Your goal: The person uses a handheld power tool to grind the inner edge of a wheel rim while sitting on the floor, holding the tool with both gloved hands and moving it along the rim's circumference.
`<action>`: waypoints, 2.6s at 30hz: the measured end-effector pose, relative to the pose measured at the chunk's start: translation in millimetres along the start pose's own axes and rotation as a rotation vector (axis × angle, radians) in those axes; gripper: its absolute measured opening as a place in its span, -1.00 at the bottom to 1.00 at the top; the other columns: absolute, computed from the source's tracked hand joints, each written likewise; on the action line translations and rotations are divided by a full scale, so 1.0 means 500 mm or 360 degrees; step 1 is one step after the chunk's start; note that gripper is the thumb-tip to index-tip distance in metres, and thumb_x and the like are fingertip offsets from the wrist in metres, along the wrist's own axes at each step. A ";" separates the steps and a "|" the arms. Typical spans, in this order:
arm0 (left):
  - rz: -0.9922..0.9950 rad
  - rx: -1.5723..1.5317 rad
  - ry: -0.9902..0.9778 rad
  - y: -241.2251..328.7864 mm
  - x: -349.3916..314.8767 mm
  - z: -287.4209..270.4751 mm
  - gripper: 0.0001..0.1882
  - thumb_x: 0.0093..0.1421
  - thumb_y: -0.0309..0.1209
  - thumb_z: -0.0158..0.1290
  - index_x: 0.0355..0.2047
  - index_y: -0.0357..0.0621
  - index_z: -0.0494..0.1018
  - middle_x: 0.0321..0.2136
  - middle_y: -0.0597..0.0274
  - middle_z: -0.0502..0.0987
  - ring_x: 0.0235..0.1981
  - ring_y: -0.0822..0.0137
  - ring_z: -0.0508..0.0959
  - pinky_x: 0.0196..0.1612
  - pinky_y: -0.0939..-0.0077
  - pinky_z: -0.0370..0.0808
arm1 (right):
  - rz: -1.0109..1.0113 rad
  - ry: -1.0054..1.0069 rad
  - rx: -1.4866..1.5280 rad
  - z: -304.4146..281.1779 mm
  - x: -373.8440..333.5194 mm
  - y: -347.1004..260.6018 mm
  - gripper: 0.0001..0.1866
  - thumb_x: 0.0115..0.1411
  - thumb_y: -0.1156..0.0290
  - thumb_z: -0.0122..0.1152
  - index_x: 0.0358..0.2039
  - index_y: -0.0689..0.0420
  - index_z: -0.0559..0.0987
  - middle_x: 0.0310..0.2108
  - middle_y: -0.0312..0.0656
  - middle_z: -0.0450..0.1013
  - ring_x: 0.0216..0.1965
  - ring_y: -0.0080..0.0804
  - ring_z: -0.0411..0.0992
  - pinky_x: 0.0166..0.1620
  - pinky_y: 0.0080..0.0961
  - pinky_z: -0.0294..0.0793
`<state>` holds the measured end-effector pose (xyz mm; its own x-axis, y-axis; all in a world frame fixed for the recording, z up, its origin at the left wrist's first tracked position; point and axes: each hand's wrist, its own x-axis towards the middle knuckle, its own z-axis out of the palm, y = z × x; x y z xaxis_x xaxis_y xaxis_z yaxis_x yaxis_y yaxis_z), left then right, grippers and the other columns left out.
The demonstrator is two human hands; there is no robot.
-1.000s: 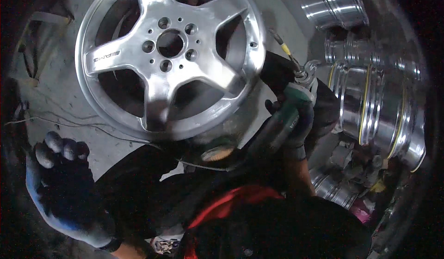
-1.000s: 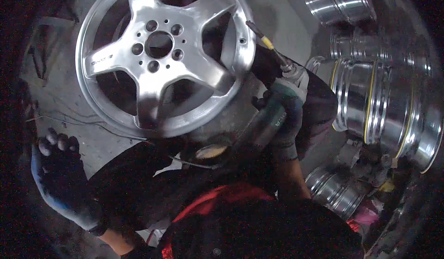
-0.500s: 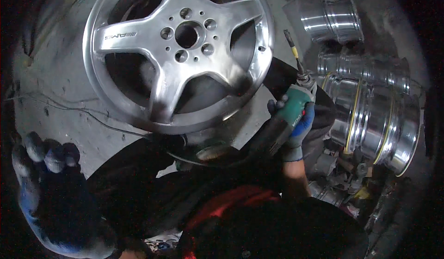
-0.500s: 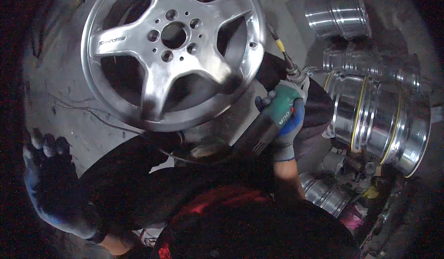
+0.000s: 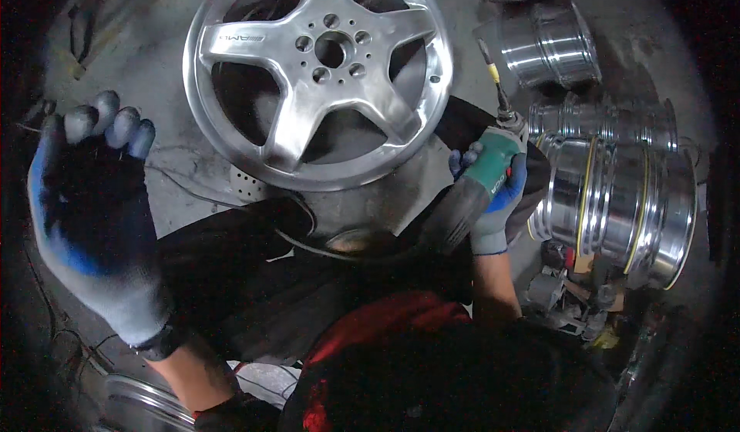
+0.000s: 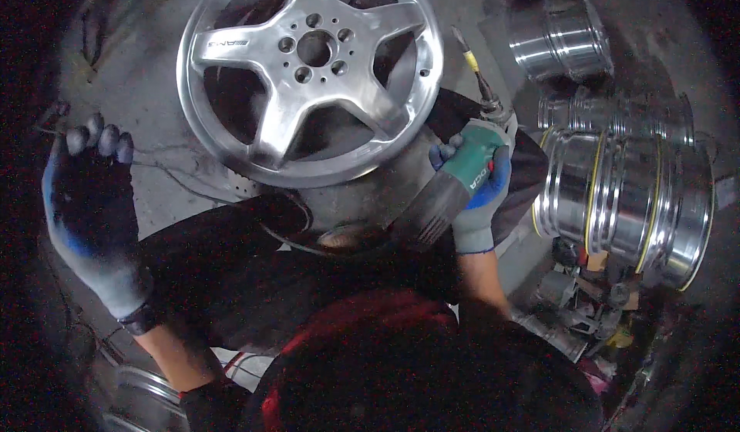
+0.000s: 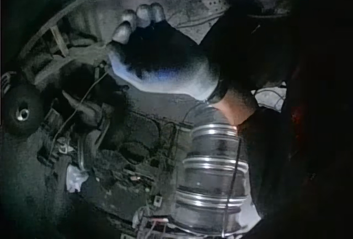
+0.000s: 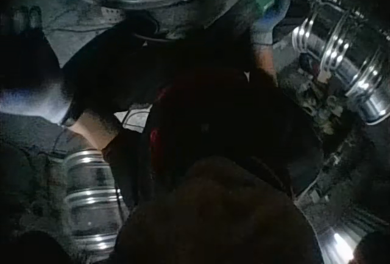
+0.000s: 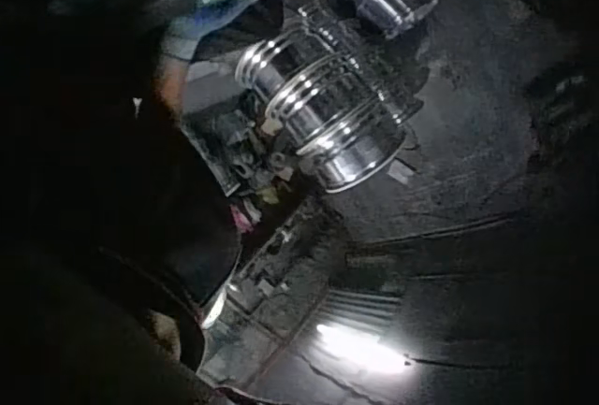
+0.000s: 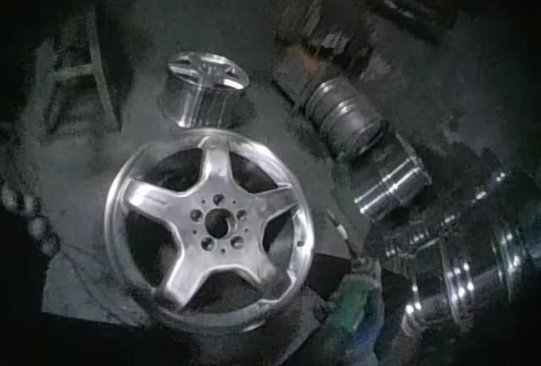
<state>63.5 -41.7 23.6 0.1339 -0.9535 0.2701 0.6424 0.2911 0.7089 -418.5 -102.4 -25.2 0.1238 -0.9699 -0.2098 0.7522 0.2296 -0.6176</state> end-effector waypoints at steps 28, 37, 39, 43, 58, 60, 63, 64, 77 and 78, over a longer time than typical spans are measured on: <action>-0.0267 -0.0222 0.0377 -0.058 0.103 -0.060 -0.69 0.44 -0.22 -0.11 -0.14 -0.20 0.49 -0.06 0.03 0.56 -0.04 0.10 0.54 0.11 0.14 0.43 | -0.0168 -0.0163 0.0170 -0.071 0.038 -0.012 -0.33 0.41 -0.14 -0.06 0.14 0.29 0.42 -0.09 0.06 0.49 -0.07 -0.02 0.50 0.23 0.04 0.39; -0.0384 0.1157 0.0926 -0.061 0.196 -0.134 -0.48 0.44 -0.10 -0.10 0.24 -0.17 0.42 0.17 0.15 0.48 0.11 0.19 0.51 0.16 0.23 0.44 | -0.0219 -0.0002 0.0120 -0.116 0.068 -0.025 -0.32 0.39 -0.10 -0.01 0.25 0.23 0.34 0.09 0.10 0.42 0.23 0.15 0.36 0.33 0.26 0.25; -0.0450 0.1292 0.0862 -0.081 0.235 -0.123 -0.45 0.40 -0.01 -0.04 0.21 -0.13 0.46 0.12 0.17 0.51 0.08 0.22 0.52 0.12 0.27 0.44 | -0.0224 0.0076 0.0183 -0.121 0.055 -0.035 -0.34 0.39 -0.09 0.00 0.27 0.17 0.34 0.20 0.09 0.36 0.28 0.20 0.31 0.29 0.37 0.26; -0.0800 0.1482 0.0791 -0.080 0.258 -0.234 -0.36 0.34 0.11 0.01 0.20 -0.14 0.46 0.09 0.15 0.53 0.00 0.21 0.55 0.03 0.29 0.46 | -0.0284 -0.0043 -0.0111 -0.140 0.070 0.001 -0.31 0.38 -0.09 0.02 0.33 0.13 0.30 0.25 0.05 0.33 0.30 0.12 0.30 0.34 0.20 0.26; -0.1405 0.1499 0.0600 -0.216 0.248 -0.299 -0.26 0.30 0.23 0.02 0.34 0.11 0.28 0.10 0.13 0.45 -0.04 0.16 0.55 -0.04 0.12 0.53 | -0.0243 0.0247 -0.0238 -0.154 0.101 0.051 -0.41 0.38 -0.09 0.02 0.19 0.11 0.45 0.09 -0.09 0.48 0.17 -0.13 0.43 0.22 -0.06 0.44; -0.1432 0.1478 0.0590 -0.227 0.250 -0.305 -0.29 0.31 0.20 0.03 0.31 0.08 0.30 0.06 0.13 0.48 -0.10 0.17 0.58 -0.08 0.15 0.56 | -0.0348 0.0243 -0.0432 -0.159 0.111 0.057 -0.44 0.39 -0.06 0.01 0.17 0.12 0.47 0.07 -0.10 0.50 0.12 -0.16 0.47 0.19 -0.12 0.48; -0.1389 0.1526 0.0606 -0.244 0.247 -0.306 -0.34 0.32 0.15 0.05 0.25 0.00 0.37 -0.03 0.12 0.54 -0.19 0.20 0.61 -0.18 0.21 0.62 | -0.0133 0.0090 0.0153 -0.134 0.131 0.070 -0.52 0.41 0.02 0.01 0.10 0.14 0.51 0.01 -0.13 0.51 0.03 -0.23 0.50 0.15 -0.22 0.52; -0.1332 0.1579 0.0618 -0.253 0.245 -0.299 -0.36 0.32 0.13 0.07 0.22 -0.04 0.40 -0.09 0.12 0.56 -0.21 0.22 0.62 -0.22 0.23 0.63 | -0.0223 0.0093 0.0021 -0.136 0.136 0.072 -0.55 0.41 0.06 0.00 0.07 0.15 0.52 -0.01 -0.15 0.52 0.01 -0.25 0.50 0.15 -0.23 0.52; -0.1088 0.1732 0.0646 -0.283 0.258 -0.316 -0.44 0.36 -0.04 0.13 0.05 -0.35 0.48 -0.31 0.24 0.55 -0.32 0.43 0.53 -0.25 0.45 0.54 | -0.0435 0.0261 -0.0190 -0.145 0.168 0.067 -0.60 0.43 0.14 0.03 0.09 0.16 0.53 -0.01 -0.15 0.52 0.04 -0.19 0.52 0.17 -0.22 0.53; -0.1171 0.1677 0.0634 -0.291 0.267 -0.294 -0.44 0.36 -0.06 0.13 0.06 -0.38 0.47 -0.30 0.24 0.55 -0.32 0.43 0.52 -0.22 0.47 0.53 | -0.0519 0.0295 -0.0216 -0.143 0.170 0.063 -0.59 0.43 0.14 0.04 0.10 0.16 0.52 -0.01 -0.15 0.52 0.03 -0.18 0.53 0.16 -0.21 0.55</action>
<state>98.8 -222.8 -139.1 0.3357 -0.8187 -0.4658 -0.1984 -0.5449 0.8147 -430.8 -171.8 -116.5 -0.2356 -0.9654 -0.1119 0.6390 -0.0671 -0.7662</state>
